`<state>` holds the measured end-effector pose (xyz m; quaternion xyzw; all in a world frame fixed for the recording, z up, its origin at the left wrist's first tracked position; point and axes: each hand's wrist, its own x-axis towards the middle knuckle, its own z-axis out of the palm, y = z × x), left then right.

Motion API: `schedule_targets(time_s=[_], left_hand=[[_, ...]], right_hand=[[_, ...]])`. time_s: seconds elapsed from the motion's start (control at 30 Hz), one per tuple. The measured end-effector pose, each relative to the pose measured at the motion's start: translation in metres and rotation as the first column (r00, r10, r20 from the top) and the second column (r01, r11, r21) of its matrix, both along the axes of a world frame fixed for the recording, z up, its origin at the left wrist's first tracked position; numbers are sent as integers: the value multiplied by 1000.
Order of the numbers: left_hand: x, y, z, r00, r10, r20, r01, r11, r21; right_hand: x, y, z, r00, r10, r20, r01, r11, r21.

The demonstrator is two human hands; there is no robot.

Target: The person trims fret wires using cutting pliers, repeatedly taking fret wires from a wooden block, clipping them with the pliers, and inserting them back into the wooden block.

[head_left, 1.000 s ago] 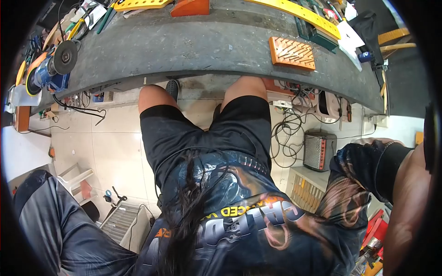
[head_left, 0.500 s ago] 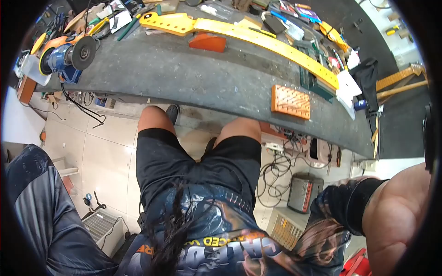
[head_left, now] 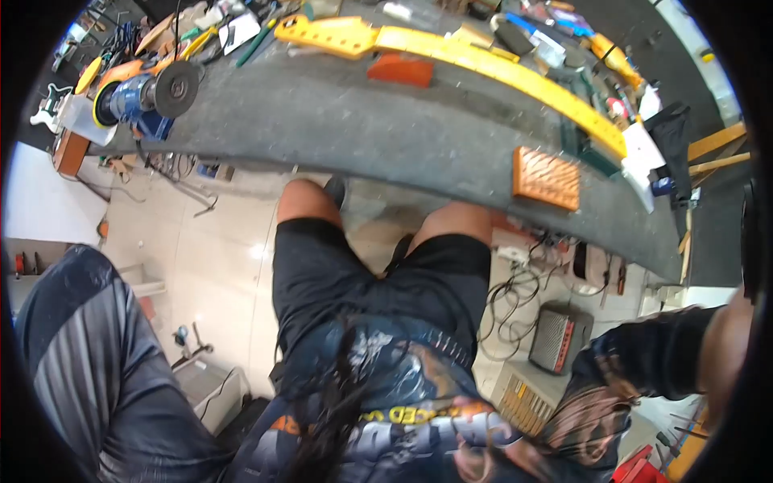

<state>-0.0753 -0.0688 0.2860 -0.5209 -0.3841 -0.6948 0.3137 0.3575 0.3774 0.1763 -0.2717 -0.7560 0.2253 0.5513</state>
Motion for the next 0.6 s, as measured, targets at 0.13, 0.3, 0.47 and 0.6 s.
schedule_targets(time_s=[0.13,0.3,0.47,0.6], left_hand=[[3,-3,10,999,32,-10,-32,999,-36],[11,-5,10,999,36,-14,-37,998,-50],[10,-6,2,999,33,32,-30,998,-63],[12,-6,-9,1000,10,29,-9,1000,-20]], right_hand=[[37,6,16,997,-79,13,80,997,-20],[73,9,27,986,-164,-2,164,986,-20],[96,7,25,974,-228,1,228,973,-30],[112,3,20,964,-262,-47,261,965,-20]])
